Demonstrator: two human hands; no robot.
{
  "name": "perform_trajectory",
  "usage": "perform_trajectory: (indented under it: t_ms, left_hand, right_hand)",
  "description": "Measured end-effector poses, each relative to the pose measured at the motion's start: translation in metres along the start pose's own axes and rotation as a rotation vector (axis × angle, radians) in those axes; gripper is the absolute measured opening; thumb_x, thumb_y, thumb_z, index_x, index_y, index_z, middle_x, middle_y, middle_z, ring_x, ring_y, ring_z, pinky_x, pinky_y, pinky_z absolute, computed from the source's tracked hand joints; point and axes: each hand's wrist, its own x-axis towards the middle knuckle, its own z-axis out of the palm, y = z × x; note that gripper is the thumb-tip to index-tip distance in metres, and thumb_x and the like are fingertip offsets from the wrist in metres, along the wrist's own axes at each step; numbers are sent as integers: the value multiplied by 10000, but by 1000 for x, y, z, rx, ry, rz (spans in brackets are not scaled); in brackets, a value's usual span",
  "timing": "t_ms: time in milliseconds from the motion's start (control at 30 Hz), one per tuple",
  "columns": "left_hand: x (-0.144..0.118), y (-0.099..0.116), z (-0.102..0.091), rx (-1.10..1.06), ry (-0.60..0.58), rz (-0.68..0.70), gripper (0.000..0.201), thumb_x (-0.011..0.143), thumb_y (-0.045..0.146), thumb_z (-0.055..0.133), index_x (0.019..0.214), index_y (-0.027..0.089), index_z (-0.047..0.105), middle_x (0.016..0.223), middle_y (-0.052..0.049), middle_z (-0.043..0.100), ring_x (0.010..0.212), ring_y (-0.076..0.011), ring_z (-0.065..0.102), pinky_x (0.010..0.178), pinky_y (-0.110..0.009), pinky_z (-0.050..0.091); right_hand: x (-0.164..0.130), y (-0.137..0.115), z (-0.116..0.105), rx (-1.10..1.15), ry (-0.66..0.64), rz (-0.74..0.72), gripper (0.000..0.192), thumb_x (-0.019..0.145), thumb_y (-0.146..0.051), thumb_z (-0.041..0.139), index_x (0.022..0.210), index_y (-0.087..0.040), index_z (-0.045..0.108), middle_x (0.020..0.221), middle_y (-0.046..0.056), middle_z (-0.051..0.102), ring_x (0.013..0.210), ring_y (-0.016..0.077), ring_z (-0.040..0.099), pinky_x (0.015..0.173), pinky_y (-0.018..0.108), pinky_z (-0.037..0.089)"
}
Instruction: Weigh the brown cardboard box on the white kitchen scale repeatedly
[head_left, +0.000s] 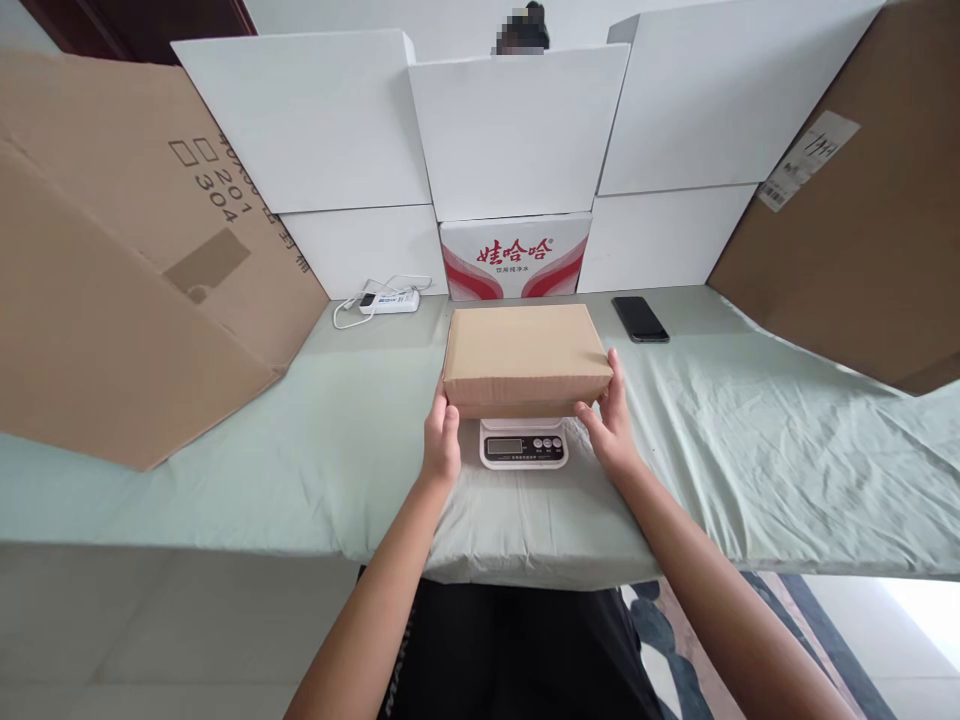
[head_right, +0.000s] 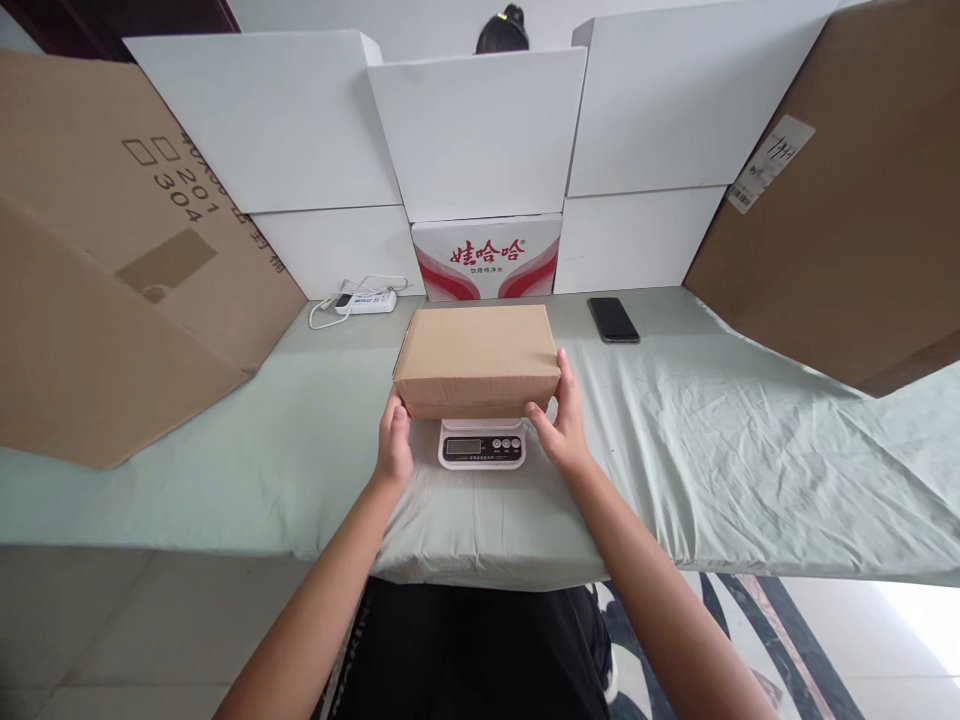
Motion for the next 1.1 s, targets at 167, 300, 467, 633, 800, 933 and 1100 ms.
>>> perform_trajectory:
  t_ms: [167, 300, 467, 633, 800, 933, 1100]
  left_hand:
    - [12, -9, -19, 22, 278, 53, 933, 1038, 865, 465, 1779, 298, 446, 1917, -95, 367, 1815, -323, 263, 1469, -458, 281]
    - [19, -16, -27, -74, 410, -35, 869, 1080, 812, 362, 1790, 313, 420, 1925, -94, 343, 1808, -291, 285, 1457, -471, 308]
    - [13, -18, -19, -65, 292, -66, 880, 1056, 842, 419, 1761, 318, 478, 1907, -83, 389, 1798, -290, 313, 1448, -432, 340]
    - [9, -18, -14, -75, 201, -60, 919, 1047, 868, 443, 1746, 275, 509, 1884, -108, 434, 1784, -320, 353, 1445, -421, 352]
    - [5, -15, -10, -138, 92, -54, 902, 1028, 875, 508, 1691, 268, 587, 1819, -133, 536, 1728, -367, 459, 1408, -488, 411]
    - [3, -12, -8, -133, 6, -26, 792, 1064, 827, 502, 1627, 292, 659, 1735, -112, 639, 1696, -365, 505, 1395, -500, 421]
    - [4, -9, -9, -118, -10, -40, 814, 1060, 841, 480, 1608, 271, 672, 1704, -127, 667, 1680, -374, 522, 1379, -512, 436]
  right_hand:
    - [8, -5, -15, 41, 259, -54, 826, 1019, -661, 611, 1779, -476, 346, 1623, 112, 588, 1525, 410, 637, 1282, 714, 515]
    - [17, -2, -30, 86, 507, -22, 763, 1007, -602, 529, 1749, -494, 386, 1475, 97, 621, 1437, 399, 708, 1239, 741, 534]
    - [18, 0, -24, 140, 467, 73, 729, 980, -596, 572, 1692, -472, 477, 1424, 88, 640, 1350, 363, 746, 1253, 727, 540]
    - [13, -4, -13, 130, 335, 84, 653, 1005, -600, 611, 1634, -424, 589, 1361, 87, 693, 1293, 333, 746, 1226, 666, 580]
    - [8, -4, -11, 111, 240, 59, 684, 1015, -676, 638, 1634, -387, 610, 1436, 101, 722, 1336, 334, 728, 1162, 600, 623]
    - [5, -1, -11, 109, 146, 29, 706, 1043, -706, 605, 1679, -401, 566, 1632, 104, 672, 1424, 359, 698, 1226, 620, 574]
    - [5, -4, -11, 52, 92, -16, 721, 1049, -709, 614, 1695, -394, 560, 1755, 80, 603, 1573, 399, 609, 1269, 614, 557]
